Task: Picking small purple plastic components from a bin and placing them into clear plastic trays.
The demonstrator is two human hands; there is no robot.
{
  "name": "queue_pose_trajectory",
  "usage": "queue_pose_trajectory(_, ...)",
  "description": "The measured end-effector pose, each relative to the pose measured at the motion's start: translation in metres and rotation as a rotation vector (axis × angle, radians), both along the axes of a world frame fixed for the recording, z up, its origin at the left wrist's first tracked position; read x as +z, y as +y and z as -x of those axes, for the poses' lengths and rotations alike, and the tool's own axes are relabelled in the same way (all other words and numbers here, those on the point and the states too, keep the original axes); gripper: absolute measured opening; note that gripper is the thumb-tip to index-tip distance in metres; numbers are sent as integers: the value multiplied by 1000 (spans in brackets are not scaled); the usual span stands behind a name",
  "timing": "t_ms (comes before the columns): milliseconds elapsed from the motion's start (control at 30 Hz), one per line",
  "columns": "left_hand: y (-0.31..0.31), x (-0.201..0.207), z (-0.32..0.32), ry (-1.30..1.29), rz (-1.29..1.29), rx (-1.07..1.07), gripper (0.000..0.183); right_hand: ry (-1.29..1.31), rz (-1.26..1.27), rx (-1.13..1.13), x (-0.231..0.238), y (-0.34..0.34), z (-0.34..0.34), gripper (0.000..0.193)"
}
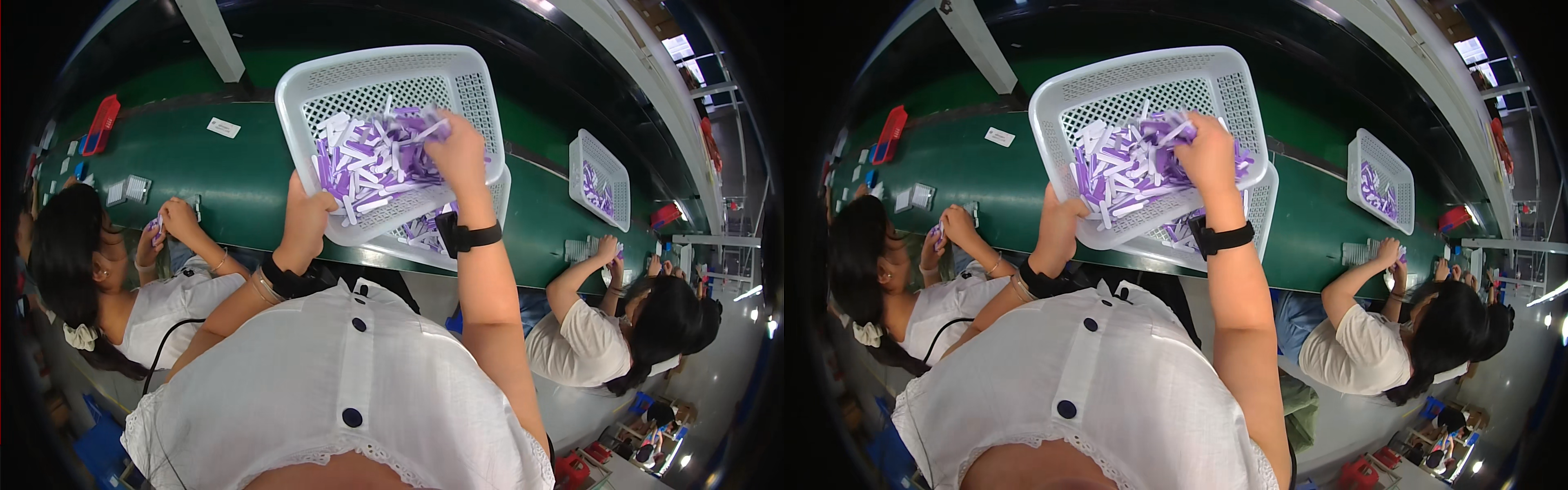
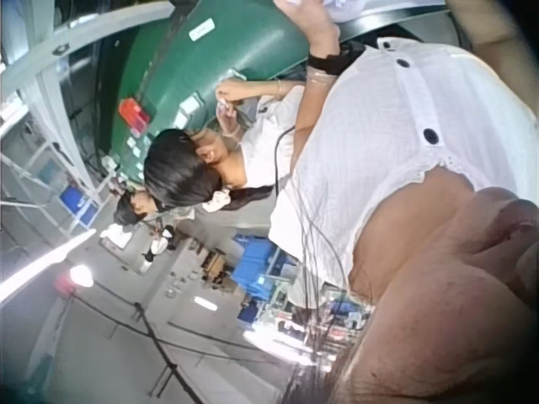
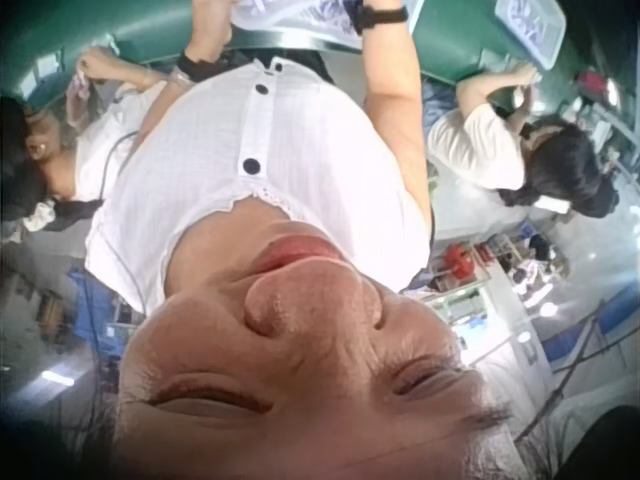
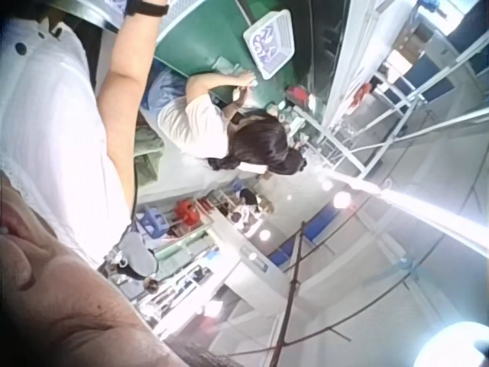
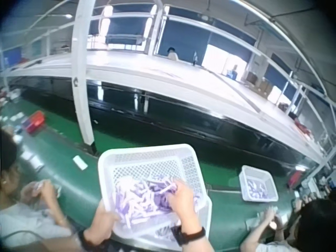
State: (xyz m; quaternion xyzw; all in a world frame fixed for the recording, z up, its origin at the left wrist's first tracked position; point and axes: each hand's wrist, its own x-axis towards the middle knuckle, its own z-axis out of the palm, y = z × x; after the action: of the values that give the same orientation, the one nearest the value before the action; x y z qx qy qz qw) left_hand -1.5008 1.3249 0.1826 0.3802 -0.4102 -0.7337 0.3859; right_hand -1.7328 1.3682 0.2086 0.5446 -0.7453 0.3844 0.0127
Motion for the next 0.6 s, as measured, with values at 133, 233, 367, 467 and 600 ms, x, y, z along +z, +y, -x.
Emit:
queue_pose_trajectory(133,-2,1,-3,-20,6,10,60,-449,-75,-199,40,25,8,36)
queue_pose_trajectory(233,-12,-9,-20,-13,56,44,57,-627,124,-186,39,58,8,30)
queue_pose_trajectory(367,-25,-6,-39,-35,102,116,61,-594,-72,-195,-11,99,5,33)
queue_pose_trajectory(467,-30,7,-43,-21,139,88,64,-159,-273,-174,-95,130,15,57)
queue_pose_trajectory(600,-34,3,-55,3,73,97,62,-246,-100,-256,-115,153,14,59)
